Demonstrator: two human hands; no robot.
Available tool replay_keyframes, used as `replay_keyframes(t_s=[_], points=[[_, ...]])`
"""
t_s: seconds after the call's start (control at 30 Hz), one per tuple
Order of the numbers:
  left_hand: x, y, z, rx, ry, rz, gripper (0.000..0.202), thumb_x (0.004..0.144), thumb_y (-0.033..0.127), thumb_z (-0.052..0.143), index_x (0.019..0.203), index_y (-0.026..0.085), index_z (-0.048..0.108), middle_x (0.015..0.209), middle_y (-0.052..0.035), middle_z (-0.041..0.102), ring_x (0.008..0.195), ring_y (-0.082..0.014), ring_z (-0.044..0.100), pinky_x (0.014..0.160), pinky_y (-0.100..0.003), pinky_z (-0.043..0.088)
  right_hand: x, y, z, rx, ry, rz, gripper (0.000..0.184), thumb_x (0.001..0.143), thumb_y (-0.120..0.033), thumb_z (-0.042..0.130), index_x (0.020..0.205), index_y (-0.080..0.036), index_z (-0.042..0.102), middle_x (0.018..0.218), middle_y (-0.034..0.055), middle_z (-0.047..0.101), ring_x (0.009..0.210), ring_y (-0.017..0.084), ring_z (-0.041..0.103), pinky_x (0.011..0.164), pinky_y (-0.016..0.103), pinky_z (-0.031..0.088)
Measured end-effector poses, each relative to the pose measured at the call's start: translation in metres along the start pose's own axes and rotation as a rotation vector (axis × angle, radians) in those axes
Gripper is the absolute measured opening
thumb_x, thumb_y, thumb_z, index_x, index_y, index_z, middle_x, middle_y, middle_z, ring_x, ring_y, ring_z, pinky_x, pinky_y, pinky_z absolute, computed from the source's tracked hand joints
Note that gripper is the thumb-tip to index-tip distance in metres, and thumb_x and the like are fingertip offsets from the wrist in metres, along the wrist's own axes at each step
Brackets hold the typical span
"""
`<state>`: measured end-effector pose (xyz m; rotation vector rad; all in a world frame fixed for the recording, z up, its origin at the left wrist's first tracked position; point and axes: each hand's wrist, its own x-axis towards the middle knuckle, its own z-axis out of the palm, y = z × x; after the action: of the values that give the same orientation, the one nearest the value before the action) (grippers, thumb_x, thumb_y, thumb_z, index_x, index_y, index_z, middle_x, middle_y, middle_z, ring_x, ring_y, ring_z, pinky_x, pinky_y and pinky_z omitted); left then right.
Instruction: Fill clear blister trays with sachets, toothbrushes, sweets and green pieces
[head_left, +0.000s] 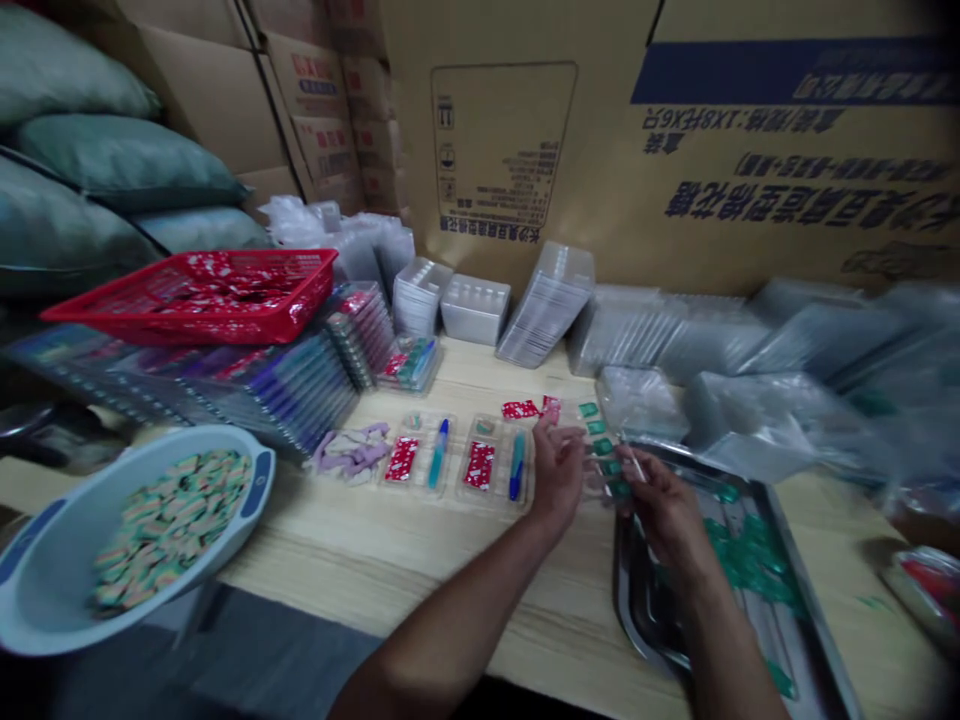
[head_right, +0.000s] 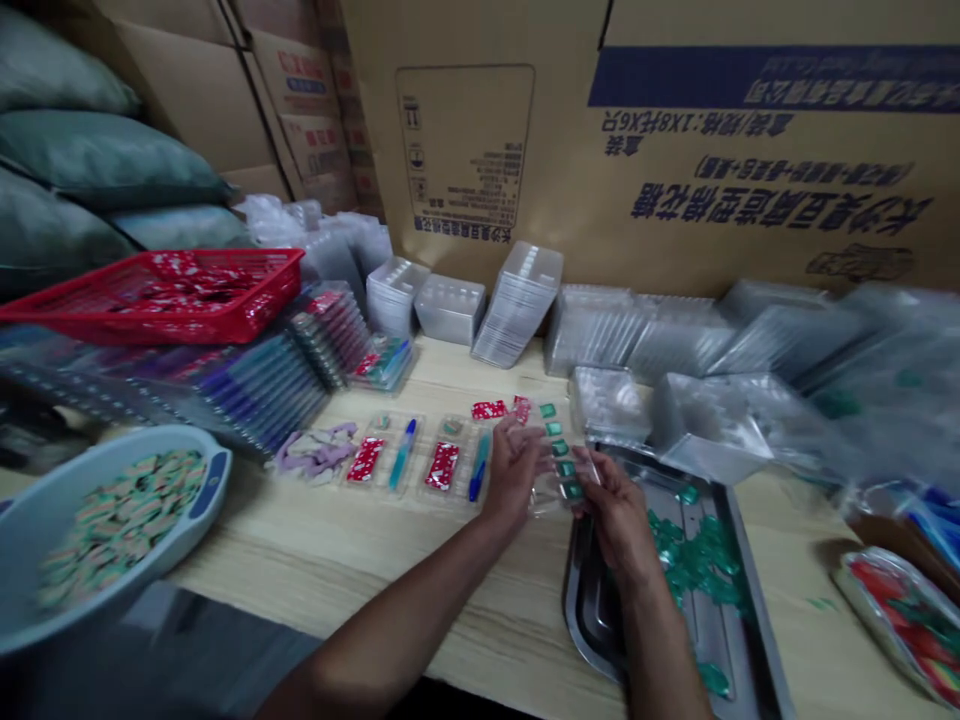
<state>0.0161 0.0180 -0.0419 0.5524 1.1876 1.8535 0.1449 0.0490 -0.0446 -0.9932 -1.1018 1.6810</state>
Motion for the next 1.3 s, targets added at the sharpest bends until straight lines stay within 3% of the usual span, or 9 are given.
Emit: replay_keyframes(t_s=[0.13,0.23,0.4,0.6,0.73,0.87,1.03,1.17,1.3], points=[[-0.004,0.01,-0.003,0.386,0.078,0.335,0.062,0.084,0.019,0.061,0.141,0.02,0.037,0.14,-0.0164,0.049,0.129,-0.0258,0.052,0.111,-0.045,0.041,-0.002,-0.01,0.0,0.061,0.001,0.046,0.059,0.056,-0.033,0.091,0.111,-0.023,0.069,0.081,0.0005,0.073,0.059,0.013,0.063,0.044,0.019,0.046],[-0.008,0.035,-0.01,0.575,0.058,0.434,0.056,0.078,0.01,0.058,0.133,0.016,0.049,0.139,-0.0172,0.051,0.137,-0.0278,0.044,0.117,-0.046,0.034,-0.004,-0.02,0.005,0.049,-0.016,0.036,0.061,0.057,-0.033,0.09,0.112,-0.021,0.068,0.083,0.0029,0.074,0.061,0.015,0.066,0.045,0.02,0.047],[-0.006,0.079,-0.04,0.536,-0.005,0.155,0.025,0.086,0.013,0.051,0.106,0.017,0.065,0.106,-0.0093,0.069,0.102,-0.0209,0.064,0.095,-0.035,0.05,-0.014,-0.033,0.034,-0.064,0.042,-0.067,0.062,0.058,-0.04,0.087,0.113,-0.02,0.065,0.081,0.0035,0.074,0.067,0.018,0.067,0.045,0.022,0.048],[0.011,0.109,-0.087,0.322,0.153,-0.042,0.014,0.091,0.03,0.058,0.098,0.018,0.063,0.086,-0.0033,0.068,0.072,-0.0137,0.063,0.069,-0.025,0.052,-0.024,-0.033,0.079,-0.097,-0.119,-0.088,0.056,0.065,-0.044,0.082,0.112,-0.021,0.062,0.09,0.004,0.074,0.071,0.017,0.066,0.052,0.024,0.051],[0.016,0.131,-0.113,0.074,-0.125,-0.17,0.037,0.077,0.037,0.078,0.104,0.017,0.062,0.094,-0.0081,0.073,0.072,-0.0145,0.069,0.067,-0.026,0.055,-0.014,-0.03,0.1,-0.171,-0.182,-0.168,0.046,0.068,-0.049,0.078,0.102,-0.021,0.066,0.088,0.0048,0.073,0.076,0.017,0.065,0.056,0.024,0.051],[0.021,0.136,-0.125,0.124,-0.082,0.042,0.034,0.07,0.035,0.082,0.093,0.017,0.065,0.086,-0.0064,0.074,0.074,-0.0151,0.07,0.068,-0.025,0.055,0.003,-0.027,0.113,-0.142,-0.103,-0.139,0.045,0.066,-0.044,0.079,0.102,-0.02,0.067,0.094,0.0052,0.072,0.085,0.018,0.067,0.069,0.028,0.056],[0.026,0.122,-0.134,0.423,-0.024,0.421,0.017,0.083,0.032,0.065,0.092,0.018,0.07,0.092,-0.0063,0.075,0.09,-0.0182,0.07,0.086,-0.031,0.054,0.012,-0.022,0.12,-0.041,-0.08,0.09,0.036,0.07,-0.037,0.073,0.101,-0.021,0.064,0.084,0.0045,0.07,0.073,0.019,0.07,0.073,0.034,0.059],[0.024,0.112,-0.152,0.744,-0.217,0.573,0.017,0.09,0.024,0.055,0.094,0.022,0.071,0.106,-0.0077,0.075,0.106,-0.0204,0.068,0.099,-0.038,0.051,0.009,-0.015,0.124,-0.051,-0.103,0.095,0.034,0.07,-0.042,0.07,0.095,-0.02,0.066,0.084,0.0072,0.072,0.074,0.02,0.07,0.071,0.035,0.058],[0.02,0.107,-0.171,0.983,-0.434,0.626,0.022,0.094,0.018,0.046,0.096,0.021,0.067,0.122,-0.0118,0.069,0.118,-0.0202,0.063,0.102,-0.038,0.05,0.001,-0.001,0.122,-0.194,-0.064,0.072,0.035,0.065,-0.036,0.07,0.095,-0.019,0.068,0.075,0.0017,0.071,0.064,0.018,0.065,0.064,0.032,0.054]])
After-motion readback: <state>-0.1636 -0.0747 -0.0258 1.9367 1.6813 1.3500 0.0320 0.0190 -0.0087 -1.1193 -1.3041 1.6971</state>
